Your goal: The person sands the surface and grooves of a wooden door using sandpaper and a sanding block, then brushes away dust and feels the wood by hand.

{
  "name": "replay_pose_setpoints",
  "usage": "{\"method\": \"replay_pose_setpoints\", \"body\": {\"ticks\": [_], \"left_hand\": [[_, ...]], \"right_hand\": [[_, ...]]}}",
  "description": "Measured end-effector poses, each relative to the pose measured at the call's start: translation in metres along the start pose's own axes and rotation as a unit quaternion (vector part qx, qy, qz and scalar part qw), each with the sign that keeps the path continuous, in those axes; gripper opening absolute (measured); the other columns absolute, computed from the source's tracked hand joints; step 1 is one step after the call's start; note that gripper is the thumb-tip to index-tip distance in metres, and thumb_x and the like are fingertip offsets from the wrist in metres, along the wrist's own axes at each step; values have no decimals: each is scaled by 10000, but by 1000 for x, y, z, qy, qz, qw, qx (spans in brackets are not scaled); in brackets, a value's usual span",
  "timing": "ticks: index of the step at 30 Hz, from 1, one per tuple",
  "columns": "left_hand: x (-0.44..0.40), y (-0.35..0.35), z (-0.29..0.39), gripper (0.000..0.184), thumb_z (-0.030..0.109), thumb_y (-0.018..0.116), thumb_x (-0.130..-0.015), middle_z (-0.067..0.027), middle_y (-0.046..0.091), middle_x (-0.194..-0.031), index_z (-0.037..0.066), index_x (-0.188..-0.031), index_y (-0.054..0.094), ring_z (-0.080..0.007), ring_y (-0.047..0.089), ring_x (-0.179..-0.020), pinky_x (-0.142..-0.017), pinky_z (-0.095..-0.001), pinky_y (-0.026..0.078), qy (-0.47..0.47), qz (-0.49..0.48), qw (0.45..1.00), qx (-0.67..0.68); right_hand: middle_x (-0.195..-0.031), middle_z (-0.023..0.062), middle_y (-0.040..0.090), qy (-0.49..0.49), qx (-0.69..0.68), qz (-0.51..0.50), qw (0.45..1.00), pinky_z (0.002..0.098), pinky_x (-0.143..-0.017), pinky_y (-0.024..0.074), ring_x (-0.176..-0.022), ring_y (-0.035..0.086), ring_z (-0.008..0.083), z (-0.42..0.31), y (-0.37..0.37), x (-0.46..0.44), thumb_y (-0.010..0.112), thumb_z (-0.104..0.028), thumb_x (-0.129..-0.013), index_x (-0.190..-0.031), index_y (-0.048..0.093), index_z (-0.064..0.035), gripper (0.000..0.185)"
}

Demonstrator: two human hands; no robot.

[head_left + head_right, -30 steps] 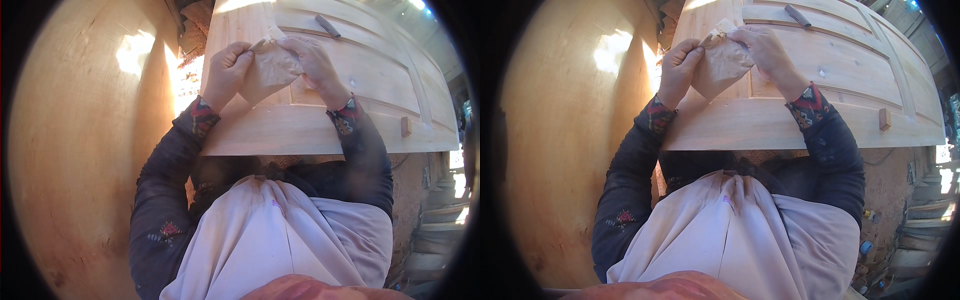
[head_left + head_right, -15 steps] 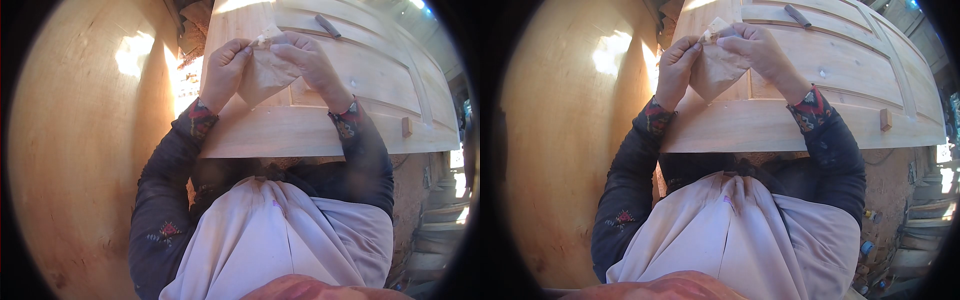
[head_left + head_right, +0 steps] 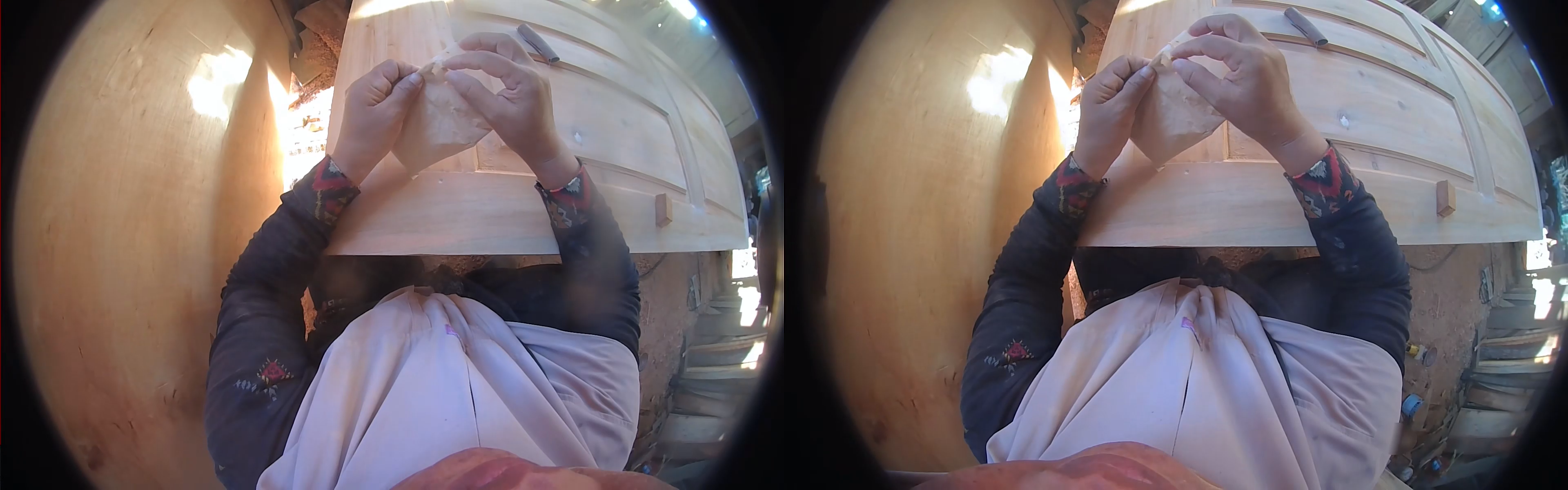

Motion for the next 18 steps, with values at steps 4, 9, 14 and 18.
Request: {"method": "replay_pose_setpoints", "body": {"ticks": [4,9,14,18], "left_hand": [[0,0,1,183,156,584,-995,21,665,-874,3,-1049,667,-21,568,-783,-703,-194,482,10,33,995,-90],[3,4,13,198,173,612,-980,-4,689,-878,-1,-1054,670,-33,598,-762,-676,-214,504,-10,59,989,-137],[1,4,12,204,180,628,-964,1,682,-852,2,-1056,664,-32,589,-748,-676,-219,501,10,49,977,-208],[-5,0,0,179,162,608,-970,20,652,-816,9,-1046,661,-34,564,-734,-677,-215,484,13,43,991,-129]], "right_hand": [[-1055,85,665,37,27,-14,999,318,-783,531,-926,664,235,-3,2,2,743,-167,-792,-894,759,-95,126],[-1091,114,655,52,33,-26,998,334,-826,521,-964,653,254,1,8,5,713,-173,-819,-925,759,-76,151],[-1110,121,654,149,-134,-54,978,325,-861,508,-975,652,232,20,14,7,681,-160,-840,-949,755,-44,175],[-1064,108,673,130,-124,-72,981,301,-855,508,-953,657,198,21,12,6,670,-144,-852,-974,756,-39,182]]}}
Point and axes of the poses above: each hand's wrist, its own x-axis away from the middle knuckle, its own y-axis out of the palm, z = x × y, the point moved 5 cm from there along -x, towards the middle knuckle
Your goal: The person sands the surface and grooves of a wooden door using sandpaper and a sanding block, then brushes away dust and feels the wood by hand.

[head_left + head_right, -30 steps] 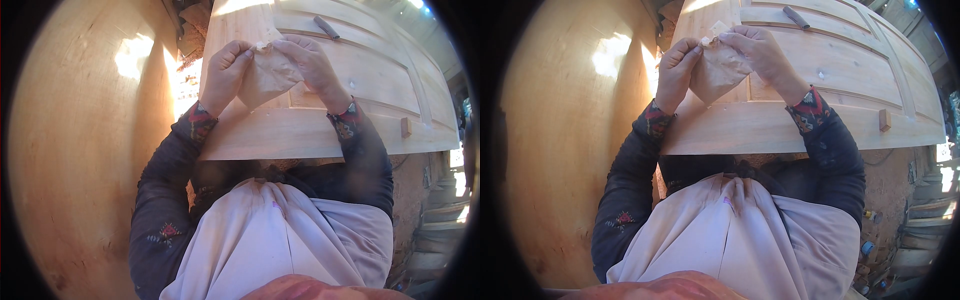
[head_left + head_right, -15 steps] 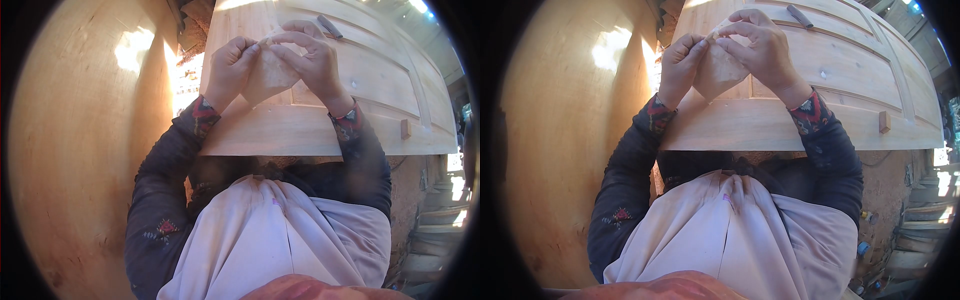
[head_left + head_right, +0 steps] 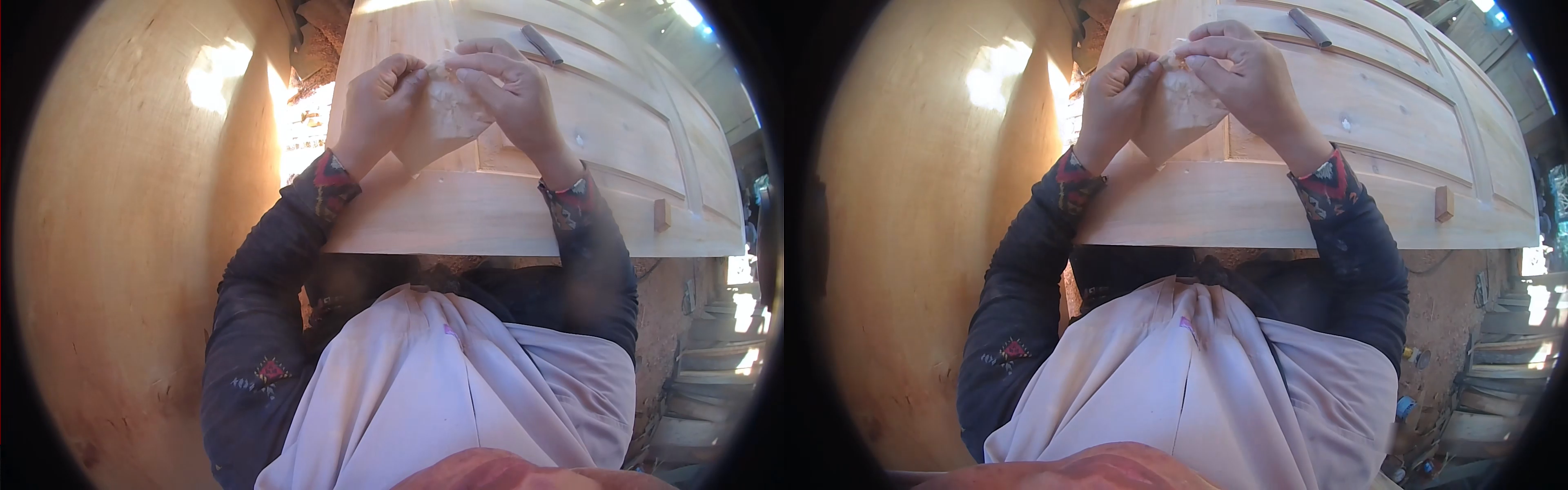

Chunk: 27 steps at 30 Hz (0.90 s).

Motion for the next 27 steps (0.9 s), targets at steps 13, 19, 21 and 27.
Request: {"method": "replay_pose_setpoints", "body": {"ticks": [13,19,21,27], "left_hand": [[16,-2,21,135,120,608,-970,-5,664,-824,9,-1014,672,-40,580,-771,-709,-219,487,48,-16,996,-70],[12,1,11,133,112,587,-969,47,614,-802,2,-964,661,-21,531,-738,-664,-192,451,-33,-60,994,89],[11,1,7,148,125,599,-951,36,614,-776,-5,-906,655,-21,525,-722,-621,-207,450,-85,-82,980,160],[12,6,-6,162,163,602,-984,47,598,-805,12,-939,634,-5,513,-740,-643,-177,429,-86,-103,985,105]], "right_hand": [[-944,69,673,34,-74,-14,997,266,-814,503,-914,633,152,-8,1,4,759,-109,-801,-947,773,-40,161],[-958,74,671,44,-69,-42,996,263,-798,503,-908,631,150,-4,7,8,764,-117,-810,-967,773,-38,176],[-957,75,669,57,-67,-38,995,267,-792,504,-893,635,155,-1,9,8,769,-124,-807,-961,772,-35,178],[-963,78,668,105,-72,-29,991,278,-789,508,-880,647,167,2,13,10,767,-140,-806,-948,767,-21,185]]}}
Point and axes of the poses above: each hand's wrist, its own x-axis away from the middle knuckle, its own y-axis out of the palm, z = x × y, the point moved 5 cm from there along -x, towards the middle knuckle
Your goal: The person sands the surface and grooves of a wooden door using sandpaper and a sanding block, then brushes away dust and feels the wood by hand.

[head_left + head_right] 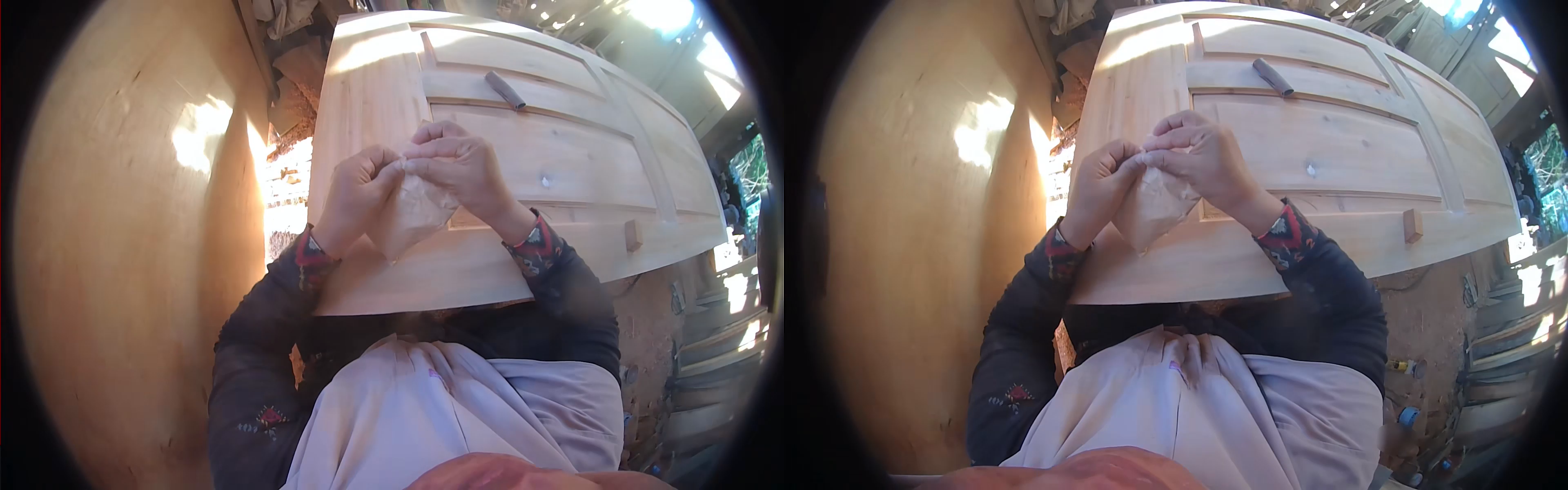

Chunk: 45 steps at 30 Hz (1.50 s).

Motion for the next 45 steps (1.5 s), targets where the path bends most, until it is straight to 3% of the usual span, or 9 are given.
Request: {"method": "replay_pose_setpoints", "body": {"ticks": [9,13,19,25,28,31,34,38,45], "left_hand": [[3,2,17,182,186,657,-955,11,598,-705,16,-906,610,-17,536,-656,-552,-222,436,30,54,992,-107],[1,0,11,189,177,651,-956,-14,584,-662,18,-868,599,-40,536,-617,-532,-248,439,145,89,964,-203],[5,2,15,196,177,657,-946,-66,601,-681,10,-864,597,-86,569,-624,-556,-272,458,78,85,978,-172],[10,2,29,152,140,628,-933,-131,624,-723,6,-867,598,-173,610,-649,-589,-317,478,232,126,899,-350],[8,1,26,132,126,614,-934,-97,633,-739,1,-891,609,-119,598,-671,-585,-290,475,222,116,900,-358],[-1,-3,10,149,144,630,-948,-22,639,-779,0,-911,631,-50,568,-709,-601,-243,468,43,42,985,-165],[-5,-2,-2,167,164,641,-962,38,628,-824,-1,-937,651,-6,539,-749,-634,-196,461,26,0,1000,4],[-4,-5,-2,178,179,631,-972,39,649,-859,8,-989,675,-6,553,-758,-659,-173,462,-35,-17,998,45],[-5,-7,-9,179,172,586,-988,20,671,-909,24,-1027,680,-26,587,-806,-719,-173,463,-22,-16,983,182]], "right_hand": [[-1043,97,657,43,20,7,999,289,-882,481,-996,618,177,8,3,0,741,-99,-821,-948,750,10,168],[-1123,104,640,84,-46,-22,995,292,-946,452,-1084,591,180,13,4,-1,730,-96,-839,-955,745,24,167],[-1090,111,635,32,-69,-21,997,311,-905,473,-1027,610,200,17,7,-2,716,-119,-840,-930,738,9,158],[-1055,116,653,2,16,-25,1000,319,-898,473,-1032,606,224,13,8,-3,713,-125,-845,-908,726,4,144],[-1033,117,661,4,18,-19,1000,321,-878,480,-989,617,229,13,8,-2,712,-126,-846,-893,724,1,136],[-1025,113,663,19,9,-17,1000,310,-857,487,-956,632,213,13,6,-2,708,-131,-851,-903,728,1,143],[-1034,112,664,27,-6,-2,1000,298,-840,493,-943,643,193,18,2,-3,698,-130,-859,-922,729,7,154],[-1057,106,667,6,-13,-20,1000,282,-854,495,-965,644,181,14,2,-3,676,-114,-872,-971,732,12,170],[-1170,103,629,18,-52,-60,997,289,-959,456,-1087,591,164,9,5,-1,640,-76,-909,-1059,718,29,199]]}}
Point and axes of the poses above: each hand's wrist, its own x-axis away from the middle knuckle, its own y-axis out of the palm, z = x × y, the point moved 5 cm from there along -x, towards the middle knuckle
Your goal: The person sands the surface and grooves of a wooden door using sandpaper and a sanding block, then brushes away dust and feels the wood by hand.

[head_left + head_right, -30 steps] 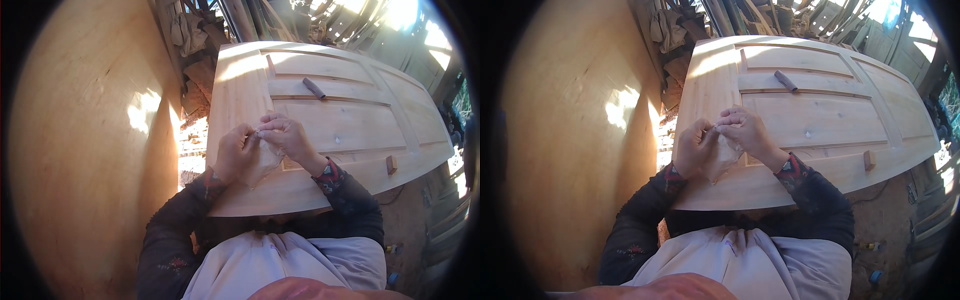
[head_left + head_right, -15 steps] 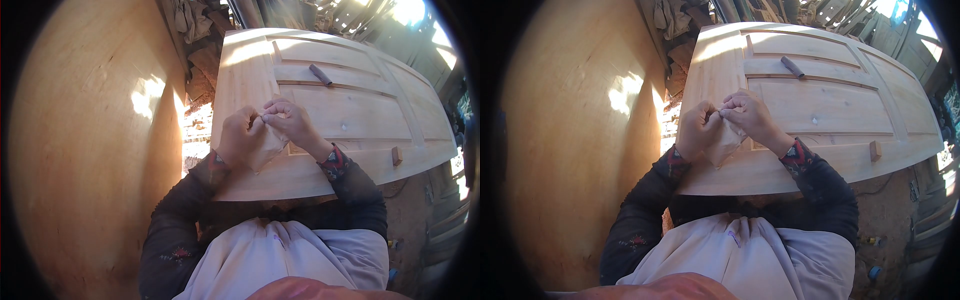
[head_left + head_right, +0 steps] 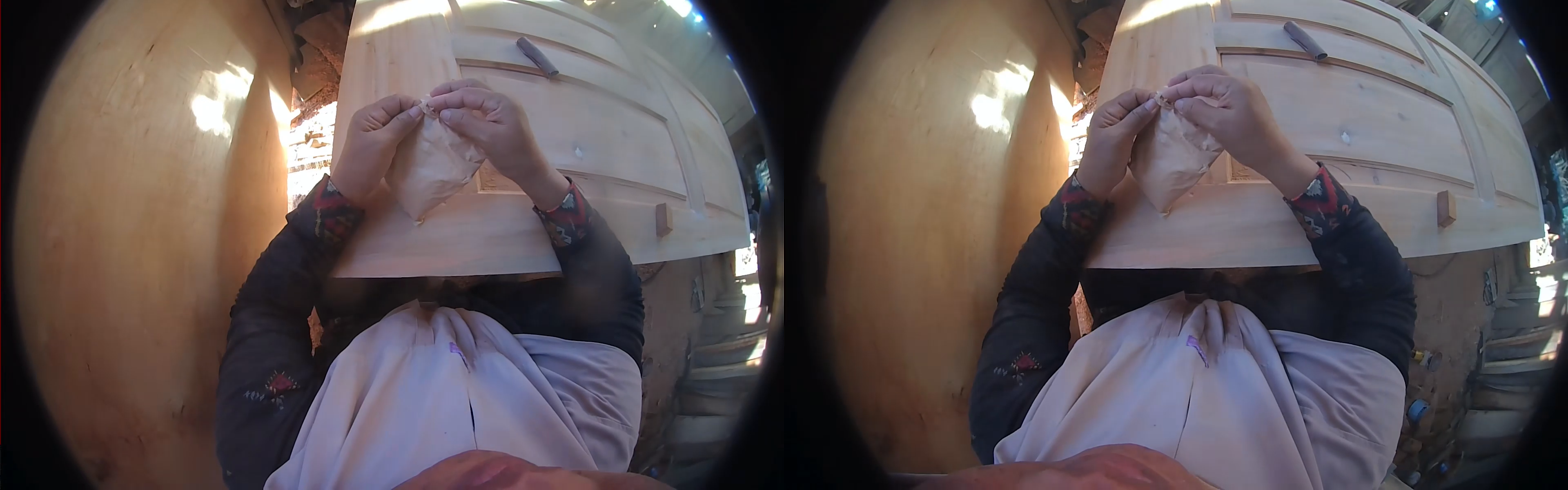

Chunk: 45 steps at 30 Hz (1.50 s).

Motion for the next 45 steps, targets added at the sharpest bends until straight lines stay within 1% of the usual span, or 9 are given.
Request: {"method": "replay_pose_setpoints", "body": {"ticks": [4,22,27,30,33,38,40,43,45], "left_hand": [[-1,1,1,151,154,588,-983,16,671,-909,39,-1015,681,-30,590,-831,-745,-182,462,9,-8,1000,28],[0,1,5,109,103,631,-956,8,682,-926,26,-1004,691,-38,607,-846,-746,-187,488,34,3,999,28],[2,4,7,125,107,623,-964,16,678,-900,8,-998,690,-32,593,-822,-731,-187,479,98,34,989,-109],[5,8,19,111,118,643,-950,4,677,-820,12,-955,678,-32,588,-762,-684,-206,483,124,59,945,-298],[9,13,27,102,117,666,-926,-13,653,-739,15,-914,656,-36,574,-703,-638,-230,483,189,76,908,-367],[11,14,27,99,114,663,-920,-14,625,-712,19,-903,644,-35,563,-694,-629,-239,483,153,101,914,-363],[11,13,24,90,111,649,-930,-3,627,-733,22,-920,645,-32,562,-707,-637,-229,479,128,102,927,-336],[6,6,15,93,111,630,-943,6,635,-780,20,-954,647,-25,559,-733,-656,-210,473,91,87,953,-276],[1,-1,3,109,117,617,-953,10,639,-812,15,-976,647,-20,555,-749,-668,-198,468,69,75,967,-233]], "right_hand": [[-1157,100,646,-22,56,13,998,286,-963,457,-1088,597,159,-9,0,2,653,-81,-902,-1069,717,22,206],[-1170,100,632,5,5,14,1000,280,-952,459,-1093,586,149,-7,1,3,678,-95,-896,-1084,710,28,227],[-1147,92,627,81,-75,44,993,254,-862,481,-973,607,115,-5,4,6,690,-98,-893,-1030,710,48,202],[-1113,83,628,141,-107,43,983,229,-774,482,-868,602,84,0,5,6,696,-100,-890,-981,707,54,178],[-1084,70,631,123,-81,41,988,204,-683,471,-771,582,56,7,4,3,697,-101,-890,-952,705,45,160],[-669,1,596,58,-41,66,995,189,-446,378,-533,510,20,6,5,2,700,-102,-884,-953,676,27,149],[-709,3,618,15,-15,76,997,195,-473,402,-579,532,14,11,5,0,710,-113,-879,-953,679,31,165],[-778,-8,646,176,-162,5,971,198,-586,445,-690,554,4,14,5,2,716,-137,-879,-934,690,23,171],[-797,-26,647,139,-177,56,973,198,-648,439,-746,548,-3,18,1,-2,713,-145,-882,-944,692,6,165]]}}
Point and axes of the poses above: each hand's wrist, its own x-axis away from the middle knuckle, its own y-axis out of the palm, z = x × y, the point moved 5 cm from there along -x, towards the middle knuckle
